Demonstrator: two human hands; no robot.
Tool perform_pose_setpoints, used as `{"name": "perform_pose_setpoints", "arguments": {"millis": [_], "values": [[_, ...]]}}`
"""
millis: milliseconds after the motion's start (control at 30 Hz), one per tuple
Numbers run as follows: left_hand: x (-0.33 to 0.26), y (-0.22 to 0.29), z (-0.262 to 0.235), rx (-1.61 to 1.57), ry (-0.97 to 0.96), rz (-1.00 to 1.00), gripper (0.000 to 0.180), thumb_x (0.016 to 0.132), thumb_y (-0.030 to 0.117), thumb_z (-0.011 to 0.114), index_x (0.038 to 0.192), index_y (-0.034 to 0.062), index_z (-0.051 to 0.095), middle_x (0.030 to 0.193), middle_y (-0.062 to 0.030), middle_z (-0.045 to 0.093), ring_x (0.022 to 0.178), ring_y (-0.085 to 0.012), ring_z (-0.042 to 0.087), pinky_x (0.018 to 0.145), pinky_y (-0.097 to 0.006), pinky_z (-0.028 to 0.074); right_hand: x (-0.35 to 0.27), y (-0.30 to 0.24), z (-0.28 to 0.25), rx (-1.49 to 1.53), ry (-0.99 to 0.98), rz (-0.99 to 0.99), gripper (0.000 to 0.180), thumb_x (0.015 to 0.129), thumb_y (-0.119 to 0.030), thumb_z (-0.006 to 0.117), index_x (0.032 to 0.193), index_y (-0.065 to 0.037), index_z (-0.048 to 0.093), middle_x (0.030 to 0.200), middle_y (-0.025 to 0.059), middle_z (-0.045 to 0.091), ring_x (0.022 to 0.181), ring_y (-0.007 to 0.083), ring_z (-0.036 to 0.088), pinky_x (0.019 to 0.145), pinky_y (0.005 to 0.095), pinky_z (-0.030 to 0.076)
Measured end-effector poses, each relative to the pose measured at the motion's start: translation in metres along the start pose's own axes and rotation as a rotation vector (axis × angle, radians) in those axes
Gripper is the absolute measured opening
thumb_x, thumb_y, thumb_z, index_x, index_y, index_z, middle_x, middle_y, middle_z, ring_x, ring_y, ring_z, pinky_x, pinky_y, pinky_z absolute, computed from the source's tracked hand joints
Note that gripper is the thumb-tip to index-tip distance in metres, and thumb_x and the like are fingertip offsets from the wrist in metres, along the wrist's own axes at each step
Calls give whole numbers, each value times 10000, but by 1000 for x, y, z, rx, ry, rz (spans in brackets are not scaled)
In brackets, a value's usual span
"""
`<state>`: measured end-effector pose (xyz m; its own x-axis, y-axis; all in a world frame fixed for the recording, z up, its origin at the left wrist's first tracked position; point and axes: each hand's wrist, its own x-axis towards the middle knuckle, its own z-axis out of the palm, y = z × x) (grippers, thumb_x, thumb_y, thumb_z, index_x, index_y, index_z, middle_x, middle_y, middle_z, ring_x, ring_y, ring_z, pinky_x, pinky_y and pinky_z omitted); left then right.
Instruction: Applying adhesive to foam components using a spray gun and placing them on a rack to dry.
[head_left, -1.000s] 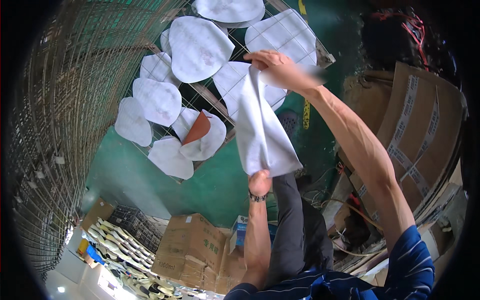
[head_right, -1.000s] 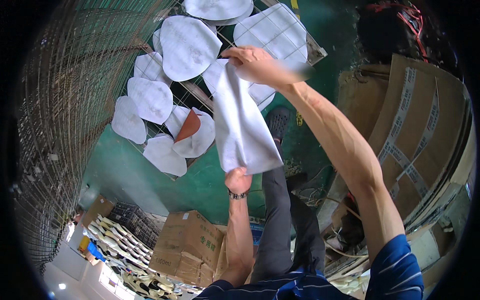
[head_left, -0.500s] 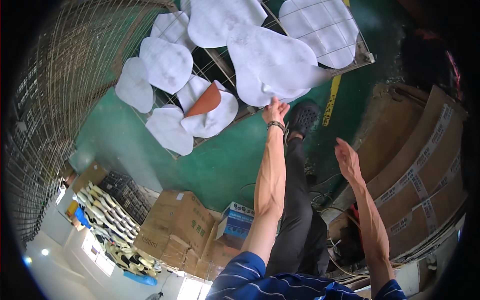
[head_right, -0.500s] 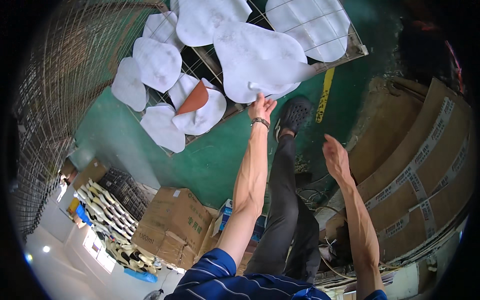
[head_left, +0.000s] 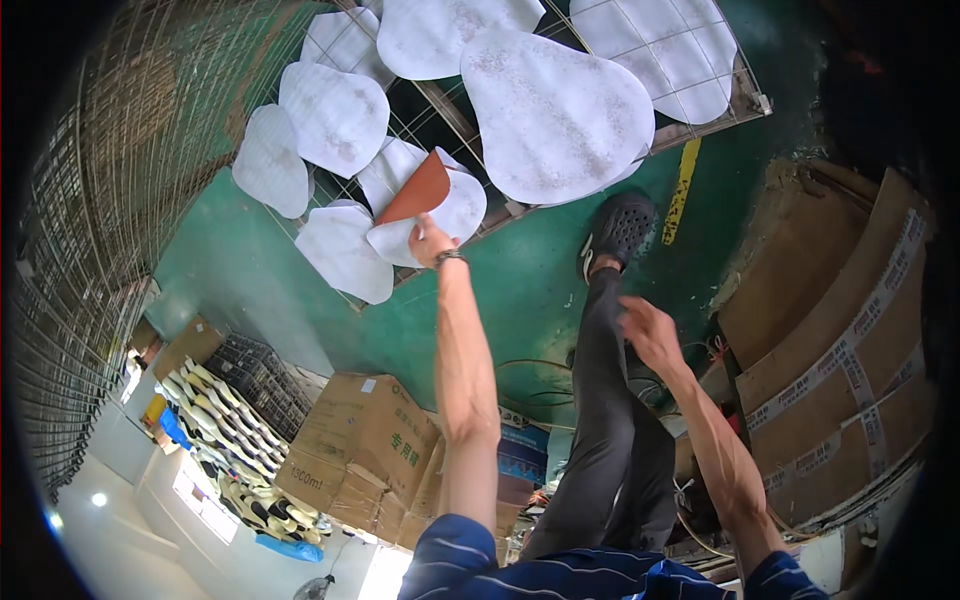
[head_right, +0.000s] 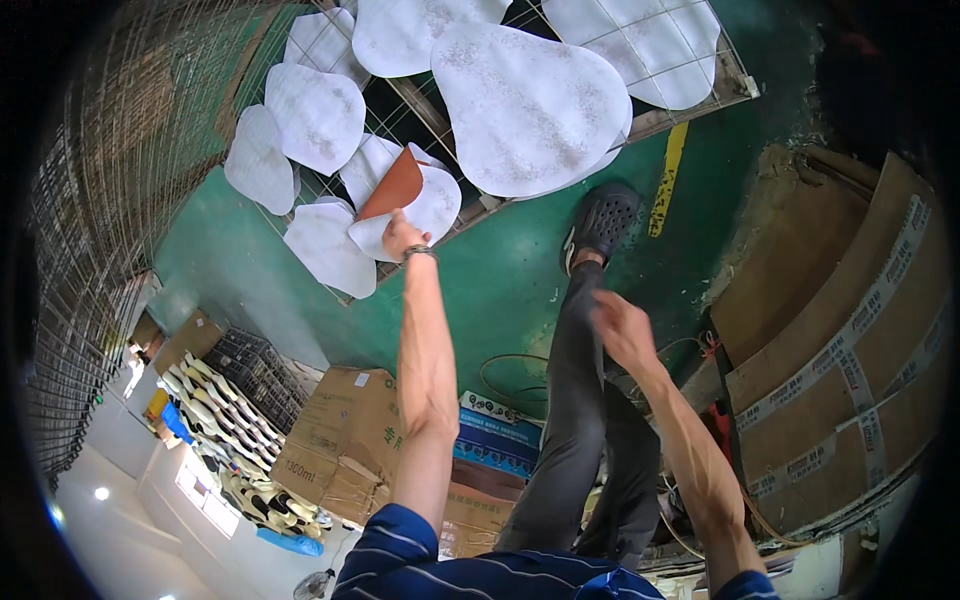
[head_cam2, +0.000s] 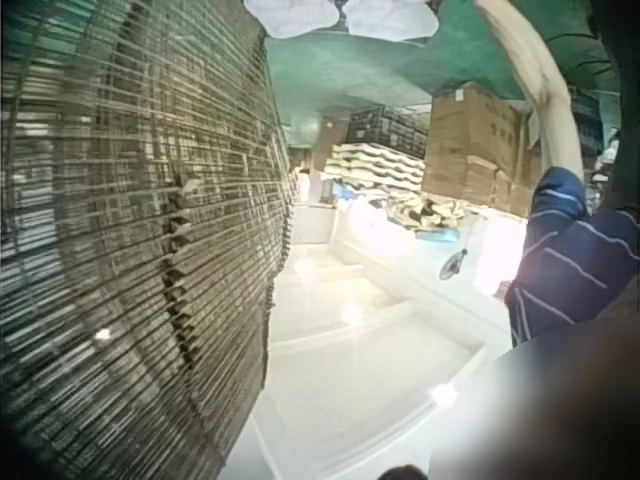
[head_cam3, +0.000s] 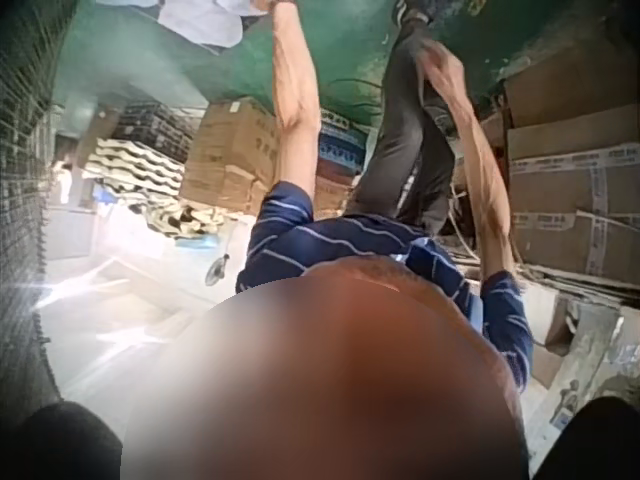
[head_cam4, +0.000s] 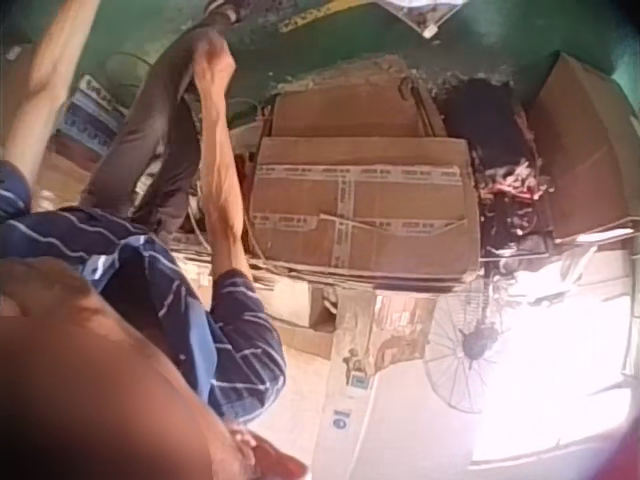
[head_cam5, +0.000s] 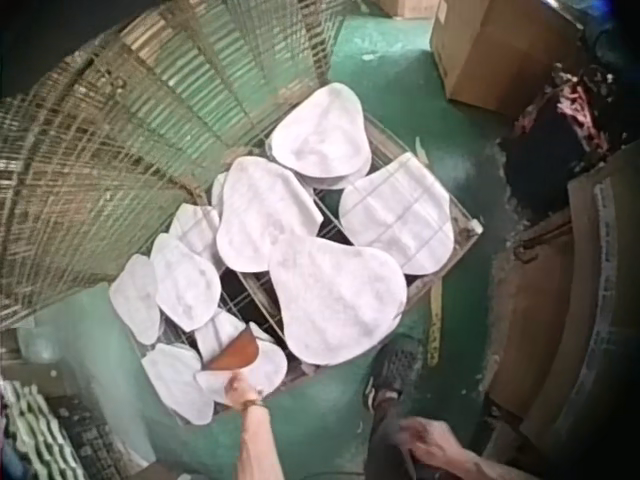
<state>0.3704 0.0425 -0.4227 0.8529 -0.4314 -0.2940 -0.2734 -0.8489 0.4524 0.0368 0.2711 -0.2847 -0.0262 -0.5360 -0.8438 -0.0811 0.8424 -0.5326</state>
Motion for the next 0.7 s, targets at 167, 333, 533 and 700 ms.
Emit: {"name": "perform_pose_setpoints", "arguments": {"millis": [167,333,533,700], "values": [[76,9,-4,-373,-294,-549,473,923,485,723,1022,49,570,648,-12,479,466,-145,468,395,-326,440,184,-113,131,-108,-46,-427,510,919,-145,630,1407,-36,533,813,159,707,683,324,677,667,443,528],[109,4,1,-361,-470,-671,384,904,430,751,943,114,537,595,56,321,423,-90,297,445,-254,302,275,-154,213,-369,121,-328,435,897,-236,643,1309,-105,599,843,220,727,834,441,710,767,532,561],[114,21,-17,-338,-544,-601,256,865,222,708,743,209,482,515,116,292,401,-52,286,423,-231,273,259,-128,213,-445,109,-248,213,927,-223,589,988,-39,677,850,257,722,815,459,717,741,545,581],[67,35,-38,286,-338,405,368,765,297,849,1034,133,659,892,-75,580,773,-226,581,670,-399,500,251,-132,207,-383,133,-341,193,905,-210,615,966,-35,668,827,272,710,785,455,711,718,537,578]]}}
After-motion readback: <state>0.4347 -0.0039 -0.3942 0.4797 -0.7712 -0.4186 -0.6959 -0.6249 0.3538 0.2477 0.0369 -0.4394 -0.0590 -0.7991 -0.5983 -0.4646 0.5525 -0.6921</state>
